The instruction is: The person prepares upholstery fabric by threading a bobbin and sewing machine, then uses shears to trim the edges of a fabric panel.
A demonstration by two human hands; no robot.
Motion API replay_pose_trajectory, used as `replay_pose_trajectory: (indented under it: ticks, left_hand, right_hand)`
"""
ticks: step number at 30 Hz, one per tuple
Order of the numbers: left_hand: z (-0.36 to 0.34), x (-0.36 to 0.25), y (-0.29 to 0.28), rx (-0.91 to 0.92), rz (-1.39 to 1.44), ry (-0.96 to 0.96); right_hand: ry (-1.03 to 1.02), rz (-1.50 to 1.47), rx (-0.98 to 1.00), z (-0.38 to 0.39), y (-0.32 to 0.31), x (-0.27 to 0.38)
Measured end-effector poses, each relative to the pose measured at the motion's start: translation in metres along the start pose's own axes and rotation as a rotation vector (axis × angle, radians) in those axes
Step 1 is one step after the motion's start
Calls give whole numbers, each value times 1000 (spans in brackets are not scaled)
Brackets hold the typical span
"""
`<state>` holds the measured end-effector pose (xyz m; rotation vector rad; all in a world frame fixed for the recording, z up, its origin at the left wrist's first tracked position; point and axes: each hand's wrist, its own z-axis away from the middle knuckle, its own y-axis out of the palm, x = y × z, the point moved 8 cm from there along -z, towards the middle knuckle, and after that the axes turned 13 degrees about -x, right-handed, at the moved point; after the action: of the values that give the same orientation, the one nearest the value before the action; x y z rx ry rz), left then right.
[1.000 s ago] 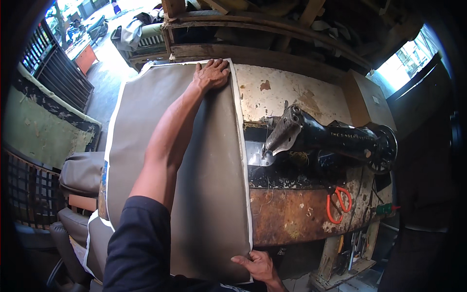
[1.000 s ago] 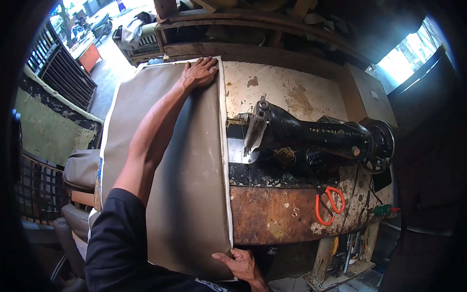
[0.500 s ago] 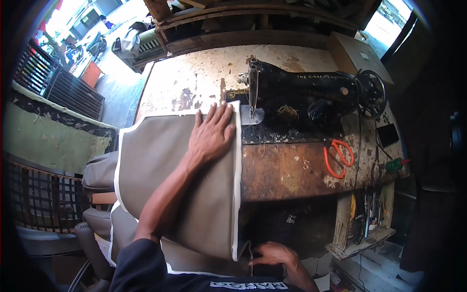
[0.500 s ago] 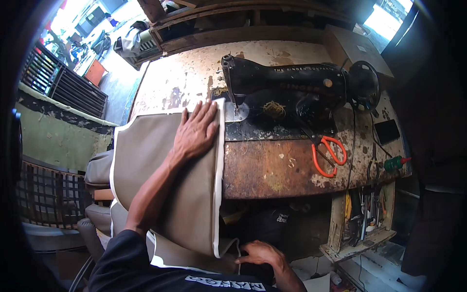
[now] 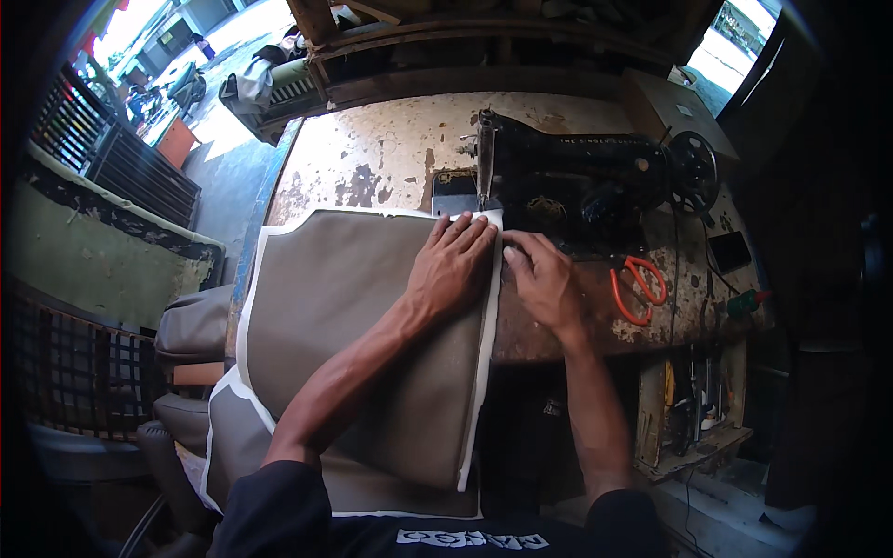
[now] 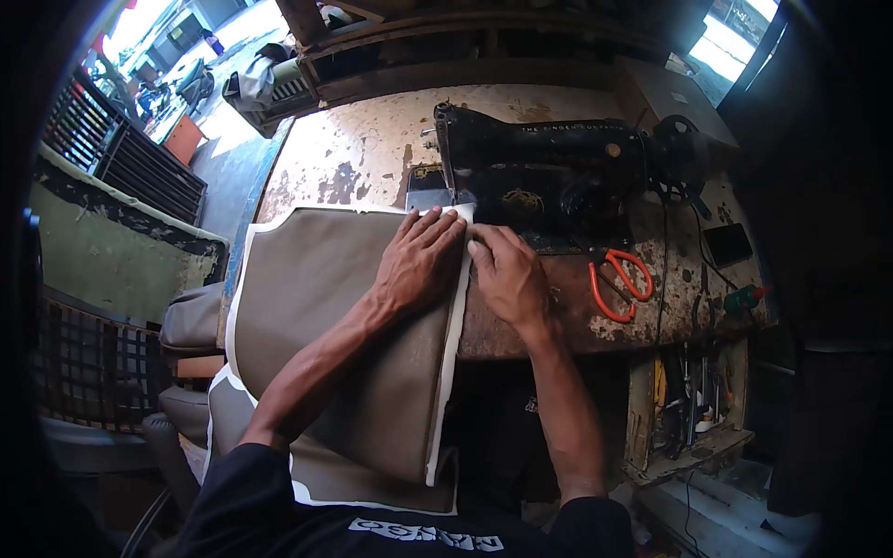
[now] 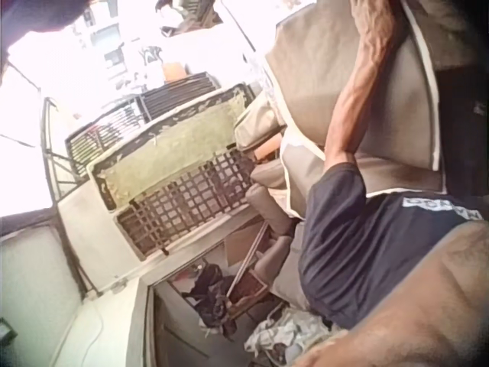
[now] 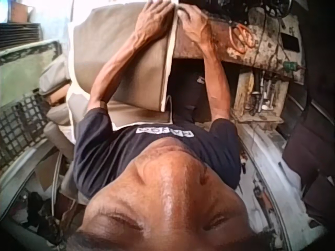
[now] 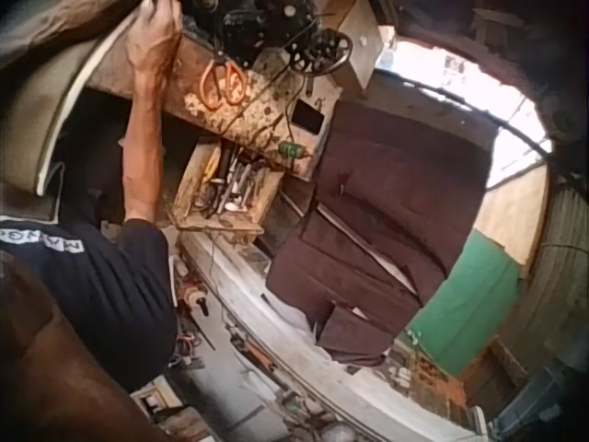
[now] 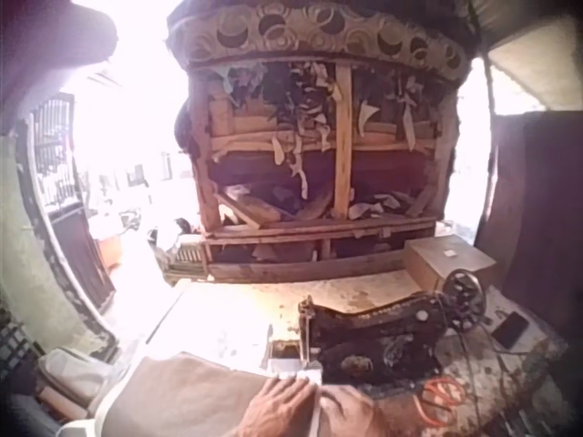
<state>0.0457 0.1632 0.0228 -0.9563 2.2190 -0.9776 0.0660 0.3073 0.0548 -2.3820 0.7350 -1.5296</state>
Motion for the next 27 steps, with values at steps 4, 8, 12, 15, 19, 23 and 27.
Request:
replay_pose_trajectory:
  ticks: [4,8,12,15,19,23,27]
  left_hand:
    - [29,-33,-36,-139,21,61]
    - [45,-21,-30,61,106,-113]
    - [39,-23,-20,157,120,-121]
    - [28,-11,-8,150,84,-119]
    - [4,0,11,162,77,-156]
    - [-4,9,16,152,85,-200]
    - [-5,20,16,136,28,-233]
  right_hand:
    - [193,341,122,-36,28,-47]
    - [258,51,249,-27,62,-44]
    - [158,42,46,-25,53,-37]
    - [195,75,-9,-37,58,-48]
    - [22,199,-41,-62,52,-70]
    - [-129,383,-18,-77,57,-76]
    - [-171,431,58,-95,70,-78]
